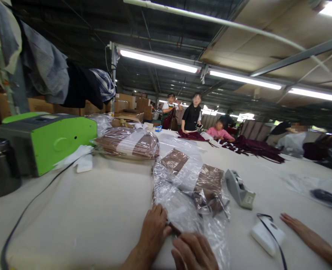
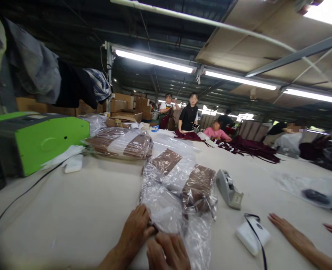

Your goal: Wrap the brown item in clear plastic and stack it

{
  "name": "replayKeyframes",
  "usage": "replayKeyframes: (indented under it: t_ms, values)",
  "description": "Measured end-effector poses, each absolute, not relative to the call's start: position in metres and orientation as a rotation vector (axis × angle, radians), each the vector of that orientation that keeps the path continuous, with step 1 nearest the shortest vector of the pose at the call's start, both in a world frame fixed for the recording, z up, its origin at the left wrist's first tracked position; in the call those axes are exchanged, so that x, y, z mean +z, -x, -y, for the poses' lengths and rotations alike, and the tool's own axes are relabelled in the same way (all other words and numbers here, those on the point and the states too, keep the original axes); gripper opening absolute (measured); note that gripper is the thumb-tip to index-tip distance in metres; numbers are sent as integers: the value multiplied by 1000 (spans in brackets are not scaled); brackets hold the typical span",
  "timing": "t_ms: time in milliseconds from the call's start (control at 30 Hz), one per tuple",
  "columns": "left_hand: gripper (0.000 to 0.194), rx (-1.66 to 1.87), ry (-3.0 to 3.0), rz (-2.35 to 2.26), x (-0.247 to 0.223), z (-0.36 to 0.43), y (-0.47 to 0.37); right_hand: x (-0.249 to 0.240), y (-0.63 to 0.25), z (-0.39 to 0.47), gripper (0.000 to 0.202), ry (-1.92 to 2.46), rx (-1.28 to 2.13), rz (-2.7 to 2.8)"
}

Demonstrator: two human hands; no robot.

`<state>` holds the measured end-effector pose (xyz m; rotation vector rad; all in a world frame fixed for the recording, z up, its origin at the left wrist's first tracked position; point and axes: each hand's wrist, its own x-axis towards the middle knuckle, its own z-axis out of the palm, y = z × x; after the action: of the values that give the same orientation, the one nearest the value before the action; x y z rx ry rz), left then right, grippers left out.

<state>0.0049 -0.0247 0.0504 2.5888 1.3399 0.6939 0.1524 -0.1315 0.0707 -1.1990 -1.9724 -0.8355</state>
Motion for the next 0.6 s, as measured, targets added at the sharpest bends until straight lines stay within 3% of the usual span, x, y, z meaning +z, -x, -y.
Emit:
replayKeyframes:
  t_ms: [100, 133, 233, 400, 600]
  values:
    - [16, 659, -2590, -1336, 47, 26, -3, 91, -149, 118, 50, 1435, -863, 1898]
    - [15, 652, -2602, -1323, 45, 27, -2, 92, -148, 112, 47, 1564, -760, 1907]
    - [14, 693, -2751, -1207, 36, 24, 5, 86, -143, 95, 12, 1881, -260, 1985]
    - [7, 716, -2993, -908, 30, 8, 16, 76, -141, 87, 16, 1879, 197, 1964]
    - [12, 892, -3120, -459, 39, 10, 37, 93, -151, 80, 24, 1818, 570, 1899]
